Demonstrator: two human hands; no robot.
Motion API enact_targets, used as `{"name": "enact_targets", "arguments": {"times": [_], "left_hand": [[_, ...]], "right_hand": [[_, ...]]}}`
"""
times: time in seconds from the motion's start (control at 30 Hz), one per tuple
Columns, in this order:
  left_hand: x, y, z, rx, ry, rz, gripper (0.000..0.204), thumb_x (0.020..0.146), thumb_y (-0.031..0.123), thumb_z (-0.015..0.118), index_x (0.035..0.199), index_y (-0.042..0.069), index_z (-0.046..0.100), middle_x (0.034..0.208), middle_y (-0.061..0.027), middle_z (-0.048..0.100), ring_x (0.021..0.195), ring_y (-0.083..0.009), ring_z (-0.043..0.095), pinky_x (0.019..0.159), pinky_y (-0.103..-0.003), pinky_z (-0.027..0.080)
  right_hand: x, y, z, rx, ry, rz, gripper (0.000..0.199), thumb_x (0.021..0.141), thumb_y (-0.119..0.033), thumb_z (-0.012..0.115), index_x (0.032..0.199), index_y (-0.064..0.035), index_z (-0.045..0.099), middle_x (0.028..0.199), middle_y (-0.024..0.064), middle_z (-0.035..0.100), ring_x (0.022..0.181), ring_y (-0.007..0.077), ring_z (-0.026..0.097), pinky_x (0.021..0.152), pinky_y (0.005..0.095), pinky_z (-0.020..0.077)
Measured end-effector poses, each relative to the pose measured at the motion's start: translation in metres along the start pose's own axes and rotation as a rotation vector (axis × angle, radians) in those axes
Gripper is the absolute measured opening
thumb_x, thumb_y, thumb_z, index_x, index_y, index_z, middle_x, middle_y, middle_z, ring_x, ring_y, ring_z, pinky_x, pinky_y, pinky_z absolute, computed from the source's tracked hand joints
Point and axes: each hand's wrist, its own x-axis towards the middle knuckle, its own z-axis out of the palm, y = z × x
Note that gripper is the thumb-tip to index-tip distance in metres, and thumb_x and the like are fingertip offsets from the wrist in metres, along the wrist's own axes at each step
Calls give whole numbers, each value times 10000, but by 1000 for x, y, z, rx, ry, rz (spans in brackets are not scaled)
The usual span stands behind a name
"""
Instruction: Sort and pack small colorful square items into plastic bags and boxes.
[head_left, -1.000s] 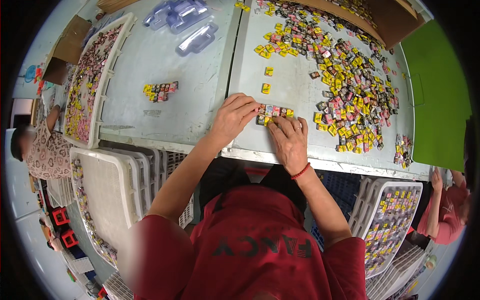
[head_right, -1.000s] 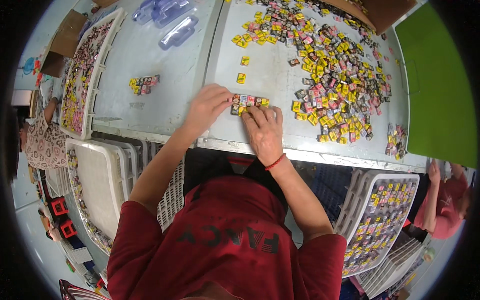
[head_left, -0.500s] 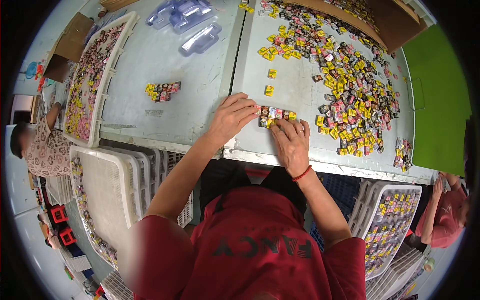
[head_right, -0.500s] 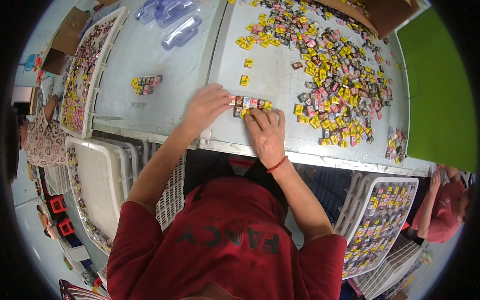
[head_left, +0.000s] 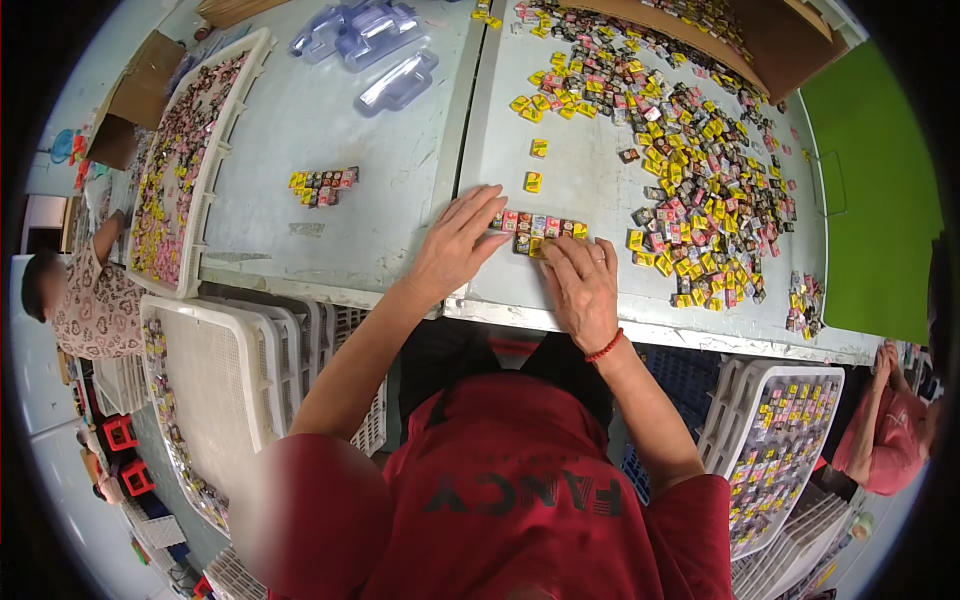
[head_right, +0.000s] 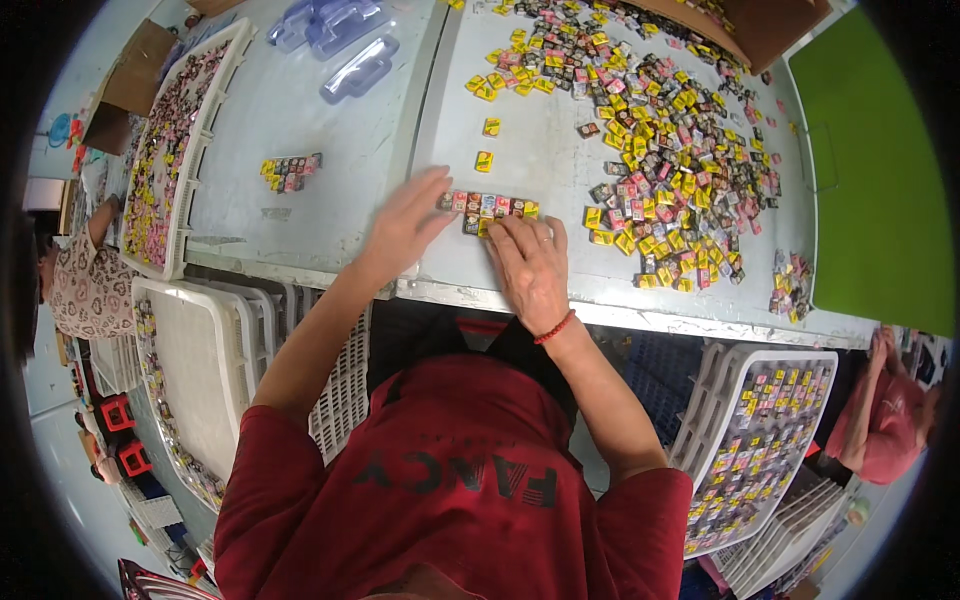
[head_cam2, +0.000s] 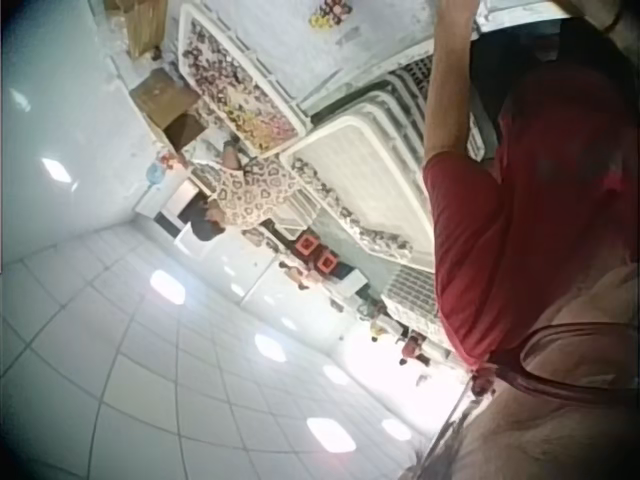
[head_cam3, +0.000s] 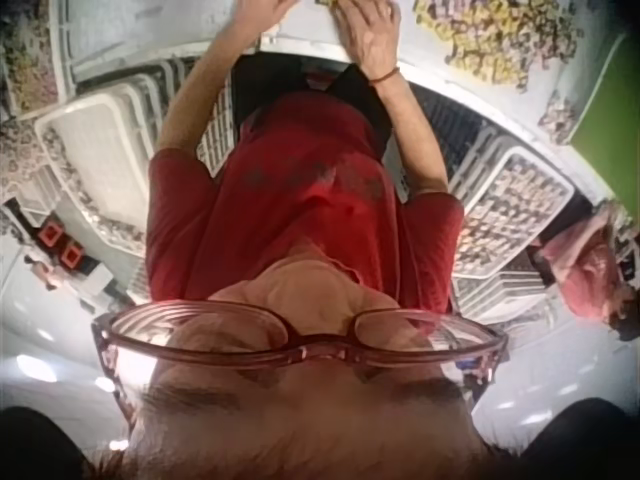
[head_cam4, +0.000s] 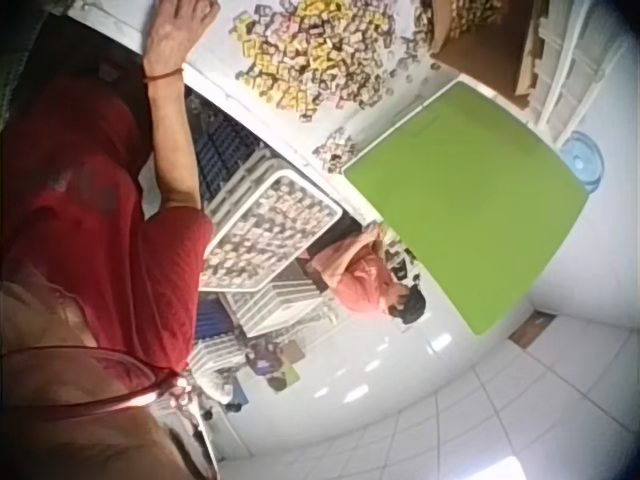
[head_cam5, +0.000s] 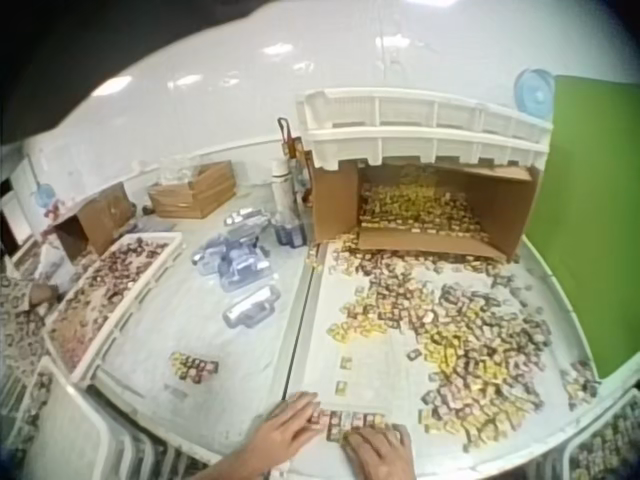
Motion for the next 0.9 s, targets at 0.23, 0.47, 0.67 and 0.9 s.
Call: {"name": "enact_targets", "arguments": {"times": [0.23,0.47,0.67,0.9], "left_hand": [[-8,14,-13,201,-315,25,670,776,306,693,1294,-35,442,1400,-136,404,1305,-339,340,1043,-459,306],[-17,10,-6,206,-340,-38,753,786,391,665,1360,-10,389,1448,-137,344,1335,-344,293,1070,-486,256],[-13,8,-2,262,-355,46,709,810,422,636,1371,55,405,1463,-94,330,1352,-330,265,1080,-499,243],[-9,14,-3,209,-375,56,646,857,406,604,1365,58,410,1451,-81,348,1343,-319,282,1090,-492,234]], "right_hand": [[16,-3,2,-86,-208,-41,626,834,-358,628,1325,-15,442,1384,136,429,1300,315,377,1040,531,286],[13,-3,9,-115,-288,-74,736,832,-449,606,1367,9,393,1419,146,392,1336,317,334,1068,555,248],[15,0,4,-10,-210,-46,714,851,-404,603,1370,30,370,1396,192,404,1313,361,356,1058,569,252],[14,24,-22,148,33,316,408,931,-160,536,1289,22,465,1206,194,548,1013,309,561,838,384,457]]}}
